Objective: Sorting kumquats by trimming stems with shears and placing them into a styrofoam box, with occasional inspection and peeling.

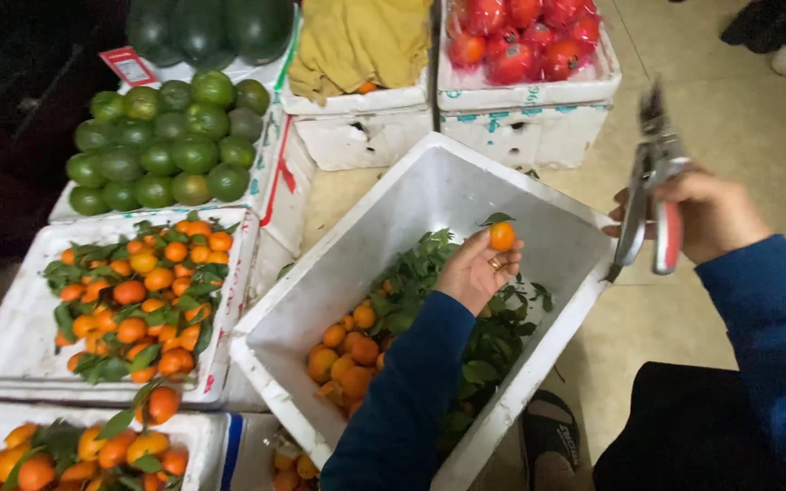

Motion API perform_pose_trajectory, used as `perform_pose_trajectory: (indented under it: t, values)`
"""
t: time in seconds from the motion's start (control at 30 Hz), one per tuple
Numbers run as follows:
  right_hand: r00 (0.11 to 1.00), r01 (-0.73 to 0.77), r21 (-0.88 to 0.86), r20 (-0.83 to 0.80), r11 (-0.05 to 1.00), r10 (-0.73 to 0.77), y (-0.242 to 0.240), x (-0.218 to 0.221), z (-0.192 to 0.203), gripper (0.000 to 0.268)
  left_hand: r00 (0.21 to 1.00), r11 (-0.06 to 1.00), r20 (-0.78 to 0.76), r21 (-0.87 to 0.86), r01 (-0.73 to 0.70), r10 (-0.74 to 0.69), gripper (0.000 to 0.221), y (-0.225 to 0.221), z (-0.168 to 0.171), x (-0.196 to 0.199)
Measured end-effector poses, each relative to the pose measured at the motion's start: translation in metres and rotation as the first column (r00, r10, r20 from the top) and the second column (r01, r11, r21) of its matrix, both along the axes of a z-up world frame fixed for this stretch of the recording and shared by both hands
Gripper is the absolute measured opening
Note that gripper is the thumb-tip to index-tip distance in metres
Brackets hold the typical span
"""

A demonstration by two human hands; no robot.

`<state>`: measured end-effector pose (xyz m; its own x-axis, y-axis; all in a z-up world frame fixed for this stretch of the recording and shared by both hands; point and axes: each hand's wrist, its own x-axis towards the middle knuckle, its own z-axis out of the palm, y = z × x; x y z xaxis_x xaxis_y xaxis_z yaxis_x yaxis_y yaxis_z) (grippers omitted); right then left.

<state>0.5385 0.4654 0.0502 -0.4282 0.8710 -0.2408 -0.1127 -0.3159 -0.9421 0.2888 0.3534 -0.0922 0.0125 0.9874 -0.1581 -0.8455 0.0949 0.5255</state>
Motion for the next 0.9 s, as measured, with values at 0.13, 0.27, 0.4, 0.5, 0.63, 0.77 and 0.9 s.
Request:
perform_pose_trajectory:
  t: [0.13,0.27,0.4,0.5,0.63,0.77,0.9]
  values:
    - [0.996,-0.036,0.048,-0.082,0.998,0.040,-0.014,0.007,0.004,0.043,0.992,0.999,0.120,0.005,0.041,-0.041,0.044,-0.007,0.013,0.001]
    - [0.980,-0.076,-0.010,-0.186,0.997,0.073,-0.028,0.000,0.004,0.059,0.988,0.998,0.145,0.050,0.039,-0.046,0.044,-0.020,0.033,0.003]
    - [0.991,-0.108,0.124,-0.062,0.986,0.116,-0.052,-0.011,0.025,0.062,0.997,0.988,0.061,0.146,-0.057,0.048,0.035,-0.040,0.067,0.002]
    - [0.961,-0.201,0.325,0.250,0.924,0.122,-0.063,-0.018,0.033,0.067,0.963,0.981,-0.189,0.057,-0.185,0.193,0.051,-0.050,0.087,-0.001]
    - [0.773,-0.438,0.429,0.629,0.790,0.087,-0.066,-0.023,0.000,0.083,0.863,0.952,-0.417,0.015,-0.307,0.285,0.059,-0.063,0.103,-0.009]
    - [0.523,-0.647,0.505,0.839,0.571,-0.149,-0.089,-0.038,0.002,0.088,0.748,0.910,-0.561,0.023,-0.413,0.354,0.055,-0.078,0.119,-0.016]
    - [0.423,-0.720,0.476,0.878,0.505,-0.224,-0.094,-0.045,0.000,0.090,0.708,0.882,-0.594,0.008,-0.471,0.383,0.053,-0.087,0.128,-0.015]
